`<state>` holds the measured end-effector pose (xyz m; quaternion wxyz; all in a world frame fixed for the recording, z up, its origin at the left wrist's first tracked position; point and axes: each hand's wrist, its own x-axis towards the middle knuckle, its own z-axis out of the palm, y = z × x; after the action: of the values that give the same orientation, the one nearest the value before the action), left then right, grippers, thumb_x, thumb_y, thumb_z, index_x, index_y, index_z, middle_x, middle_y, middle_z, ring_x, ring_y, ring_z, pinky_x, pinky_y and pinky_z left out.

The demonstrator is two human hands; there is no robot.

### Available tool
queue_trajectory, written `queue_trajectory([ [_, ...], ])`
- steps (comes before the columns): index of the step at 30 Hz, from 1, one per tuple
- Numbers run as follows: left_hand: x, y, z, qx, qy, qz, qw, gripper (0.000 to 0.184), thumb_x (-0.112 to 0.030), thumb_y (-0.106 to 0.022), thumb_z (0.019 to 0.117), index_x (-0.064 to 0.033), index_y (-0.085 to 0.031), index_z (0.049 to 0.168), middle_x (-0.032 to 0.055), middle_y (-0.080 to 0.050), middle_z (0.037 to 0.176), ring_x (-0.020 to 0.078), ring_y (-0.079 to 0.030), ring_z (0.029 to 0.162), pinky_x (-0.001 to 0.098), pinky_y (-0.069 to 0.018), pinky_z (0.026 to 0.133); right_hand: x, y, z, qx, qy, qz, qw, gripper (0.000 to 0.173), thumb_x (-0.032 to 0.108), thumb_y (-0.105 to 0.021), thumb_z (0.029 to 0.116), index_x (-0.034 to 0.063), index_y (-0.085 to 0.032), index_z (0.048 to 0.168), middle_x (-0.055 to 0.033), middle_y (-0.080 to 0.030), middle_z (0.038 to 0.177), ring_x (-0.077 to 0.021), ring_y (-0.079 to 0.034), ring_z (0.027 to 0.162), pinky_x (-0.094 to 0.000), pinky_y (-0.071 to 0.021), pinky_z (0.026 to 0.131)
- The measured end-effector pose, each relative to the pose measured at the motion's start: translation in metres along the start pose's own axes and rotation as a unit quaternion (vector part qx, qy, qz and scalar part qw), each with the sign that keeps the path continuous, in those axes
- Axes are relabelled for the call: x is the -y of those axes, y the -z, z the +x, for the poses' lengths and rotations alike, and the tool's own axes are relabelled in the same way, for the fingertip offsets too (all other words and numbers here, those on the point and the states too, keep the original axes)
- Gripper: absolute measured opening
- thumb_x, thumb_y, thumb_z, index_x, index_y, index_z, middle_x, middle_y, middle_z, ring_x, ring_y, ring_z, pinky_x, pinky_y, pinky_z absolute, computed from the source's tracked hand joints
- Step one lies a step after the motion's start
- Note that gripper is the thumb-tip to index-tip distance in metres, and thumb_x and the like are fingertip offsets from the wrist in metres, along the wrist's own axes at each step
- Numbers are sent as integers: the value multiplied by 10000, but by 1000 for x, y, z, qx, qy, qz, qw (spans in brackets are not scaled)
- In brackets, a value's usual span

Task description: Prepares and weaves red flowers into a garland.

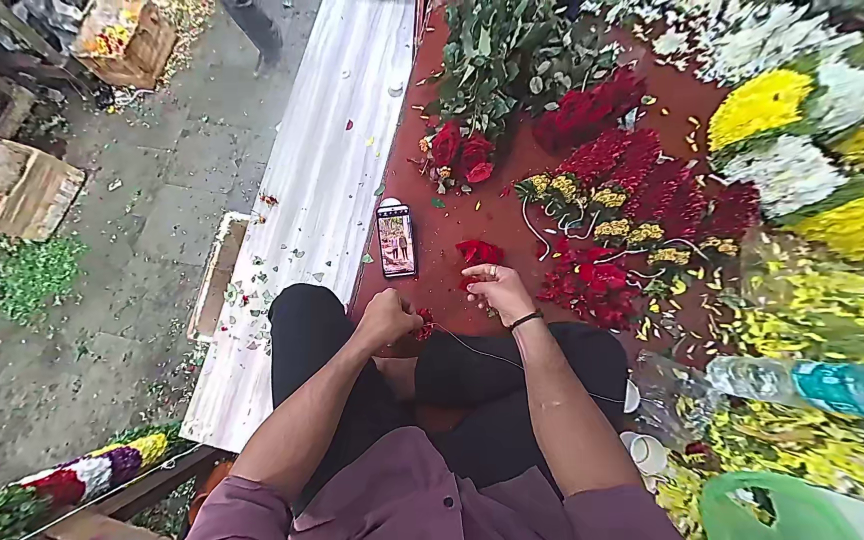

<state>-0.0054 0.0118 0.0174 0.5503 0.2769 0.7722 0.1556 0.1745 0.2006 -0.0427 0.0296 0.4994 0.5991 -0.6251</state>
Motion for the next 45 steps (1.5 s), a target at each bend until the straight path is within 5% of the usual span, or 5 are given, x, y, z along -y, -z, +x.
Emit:
queue_trajectory([
  [9, 3, -1, 2, -3, -5, 10, 1000, 219, -320, -748, 861, -103, -736, 841, 57, -699, 767, 214, -677, 738, 505, -557, 721, 18, -5, -53, -32, 52, 195, 979, 177, 23, -700, 940, 4, -732, 1113, -114, -727, 848, -139, -631, 586, -270, -531, 495],
  [18, 3, -5, 5, 1, 7, 19, 1000, 249, -338, -745, 865, -89, -746, 875, 75, -711, 796, 230, -689, 764, 524, -565, 749, 8, -3, -41, -17, 94, 166, 982, 220, -45, -583, 969, 11, -769, 1071, -114, -760, 992, -141, -647, 642, -272, -539, 561],
  [23, 1, -5, 4, 2, 10, 23, 1000, 247, -332, -742, 866, -87, -746, 900, 79, -712, 810, 232, -689, 774, 520, -563, 757, 5, -5, -42, 0, 185, 128, 974, 410, -136, -691, 807, 41, -740, 1173, -109, -750, 1093, -196, -713, 815, -362, -615, 729],
  [32, 1, -2, 2, -28, 20, 14, 999, 239, -344, -745, 865, -106, -745, 871, 68, -707, 800, 225, -684, 775, 522, -556, 751, 9, -21, -44, -68, 238, 49, 968, 180, 62, -747, 899, 61, -732, 1078, -66, -744, 968, -166, -699, 737, -353, -614, 678],
  [45, 8, -10, 5, -36, -97, -125, 987, 136, -208, -724, 935, -93, -791, 905, 22, -707, 735, 118, -617, 628, 370, -525, 623, 14, -68, -86, 0, 72, 152, 986, 509, -34, -863, 746, -27, -581, 1170, -140, -746, 797, -215, -708, 605, -318, -587, 525],
])
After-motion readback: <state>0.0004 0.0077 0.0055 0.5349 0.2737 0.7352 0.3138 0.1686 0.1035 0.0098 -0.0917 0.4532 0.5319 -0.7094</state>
